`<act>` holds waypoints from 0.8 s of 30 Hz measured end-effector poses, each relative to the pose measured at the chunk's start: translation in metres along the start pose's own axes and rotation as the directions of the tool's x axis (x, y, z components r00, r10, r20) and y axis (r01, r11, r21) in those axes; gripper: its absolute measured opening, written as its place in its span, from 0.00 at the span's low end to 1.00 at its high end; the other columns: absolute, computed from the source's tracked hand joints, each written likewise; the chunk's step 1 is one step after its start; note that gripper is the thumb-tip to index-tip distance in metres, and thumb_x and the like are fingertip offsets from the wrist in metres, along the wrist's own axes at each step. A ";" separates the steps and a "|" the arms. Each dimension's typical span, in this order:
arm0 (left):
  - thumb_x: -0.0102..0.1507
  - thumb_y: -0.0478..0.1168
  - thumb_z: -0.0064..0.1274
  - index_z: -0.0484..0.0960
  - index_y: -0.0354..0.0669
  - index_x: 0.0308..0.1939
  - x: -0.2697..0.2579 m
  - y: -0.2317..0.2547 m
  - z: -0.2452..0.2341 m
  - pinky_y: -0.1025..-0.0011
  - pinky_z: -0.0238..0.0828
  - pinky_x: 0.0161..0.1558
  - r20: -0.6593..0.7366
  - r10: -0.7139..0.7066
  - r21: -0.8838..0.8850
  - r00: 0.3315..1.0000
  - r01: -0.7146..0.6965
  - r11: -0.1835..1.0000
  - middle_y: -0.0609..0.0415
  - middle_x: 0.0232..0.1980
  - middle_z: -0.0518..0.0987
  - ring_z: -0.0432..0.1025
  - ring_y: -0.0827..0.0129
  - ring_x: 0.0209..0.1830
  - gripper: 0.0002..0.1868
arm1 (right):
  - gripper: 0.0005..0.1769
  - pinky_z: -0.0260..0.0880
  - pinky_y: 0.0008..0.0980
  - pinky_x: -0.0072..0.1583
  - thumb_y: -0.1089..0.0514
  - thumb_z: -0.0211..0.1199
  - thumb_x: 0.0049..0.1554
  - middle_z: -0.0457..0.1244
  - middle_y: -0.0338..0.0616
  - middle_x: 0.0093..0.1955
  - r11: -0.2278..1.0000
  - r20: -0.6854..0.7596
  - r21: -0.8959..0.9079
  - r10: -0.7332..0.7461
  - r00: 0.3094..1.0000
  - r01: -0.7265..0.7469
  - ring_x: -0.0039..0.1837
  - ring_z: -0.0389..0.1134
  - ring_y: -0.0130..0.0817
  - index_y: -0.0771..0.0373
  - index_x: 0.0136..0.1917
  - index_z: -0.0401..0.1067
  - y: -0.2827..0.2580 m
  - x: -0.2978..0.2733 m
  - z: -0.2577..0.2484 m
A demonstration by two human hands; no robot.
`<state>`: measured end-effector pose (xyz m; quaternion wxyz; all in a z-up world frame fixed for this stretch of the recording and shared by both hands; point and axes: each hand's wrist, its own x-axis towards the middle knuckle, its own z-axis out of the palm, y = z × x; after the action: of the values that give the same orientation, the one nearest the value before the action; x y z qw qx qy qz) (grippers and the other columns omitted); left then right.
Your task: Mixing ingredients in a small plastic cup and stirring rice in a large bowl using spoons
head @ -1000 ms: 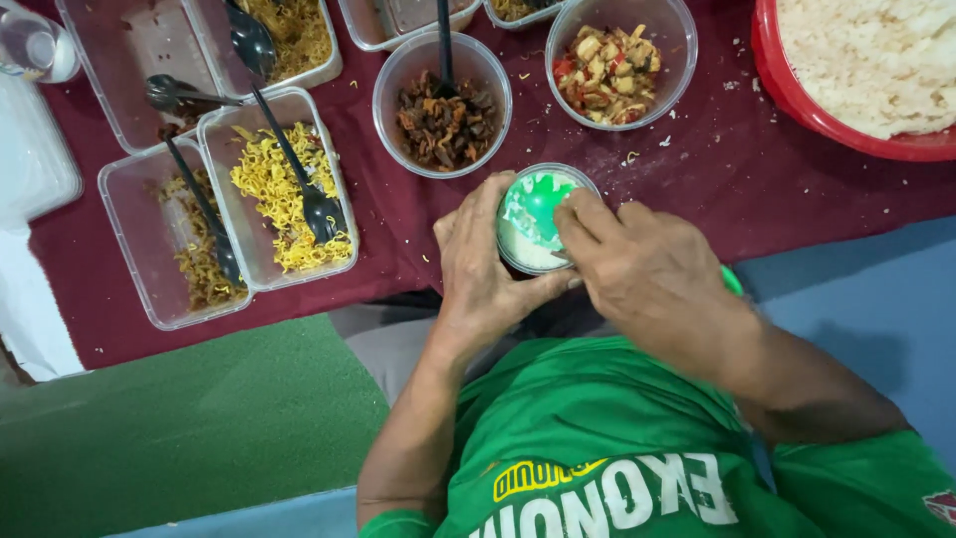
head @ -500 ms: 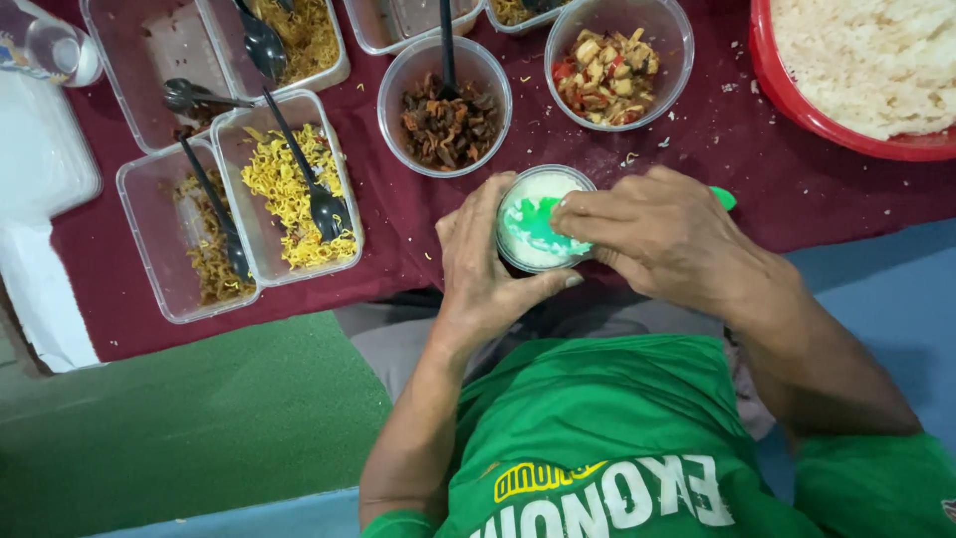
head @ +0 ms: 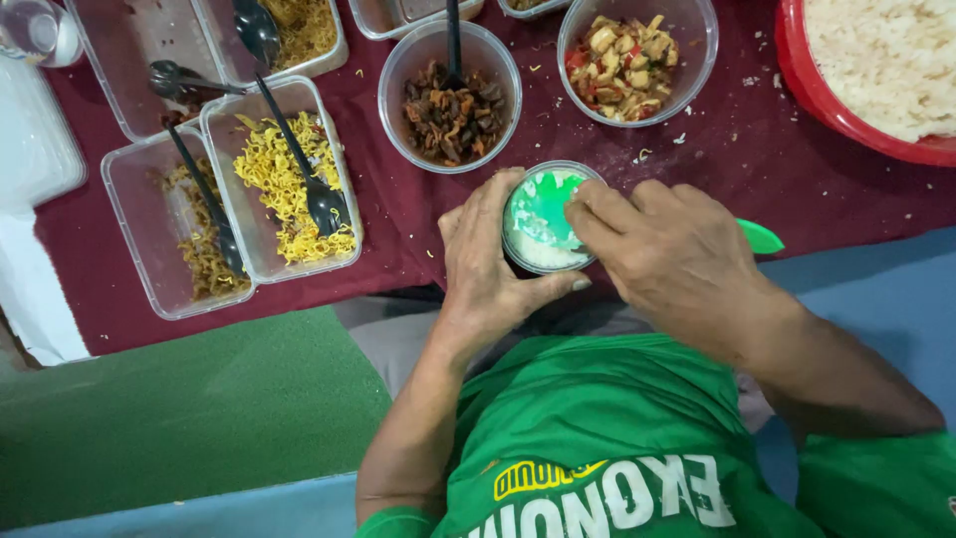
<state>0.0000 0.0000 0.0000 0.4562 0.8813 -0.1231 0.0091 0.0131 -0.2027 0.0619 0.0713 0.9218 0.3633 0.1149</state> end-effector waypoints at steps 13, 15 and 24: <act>0.49 0.66 0.67 0.63 0.42 0.71 -0.003 -0.009 0.002 0.59 0.54 0.69 -0.010 0.073 -0.016 0.997 -0.074 0.997 0.51 0.70 0.72 0.68 0.59 0.71 0.54 | 0.20 0.60 0.35 0.43 0.53 0.61 0.59 0.65 0.23 0.64 0.939 -0.076 0.194 -0.272 0.959 0.282 0.43 0.60 0.34 0.46 0.65 0.72 0.043 0.005 0.047; 0.48 0.63 0.70 0.63 0.42 0.70 -0.003 -0.009 0.003 0.59 0.55 0.67 -0.004 0.069 -0.005 0.998 -0.069 0.998 0.50 0.70 0.73 0.68 0.59 0.70 0.55 | 0.29 0.61 0.37 0.45 0.51 0.68 0.51 0.65 0.24 0.67 0.917 -0.078 0.245 -0.306 0.949 0.315 0.46 0.64 0.34 0.44 0.66 0.71 0.047 0.004 0.051; 0.47 0.66 0.70 0.62 0.43 0.71 -0.006 -0.011 0.008 0.58 0.56 0.68 -0.038 0.078 0.033 0.996 -0.077 0.997 0.51 0.71 0.73 0.68 0.58 0.72 0.58 | 0.16 0.74 0.40 0.64 0.63 0.70 0.61 0.67 0.55 0.65 0.725 -0.256 0.679 0.090 0.962 0.112 0.63 0.73 0.49 0.69 0.62 0.76 0.033 -0.018 0.024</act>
<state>-0.0036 0.0011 -0.0146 0.4438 0.8827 -0.1479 0.0460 0.0283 -0.2397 0.0429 -0.3251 0.8553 0.3916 0.0967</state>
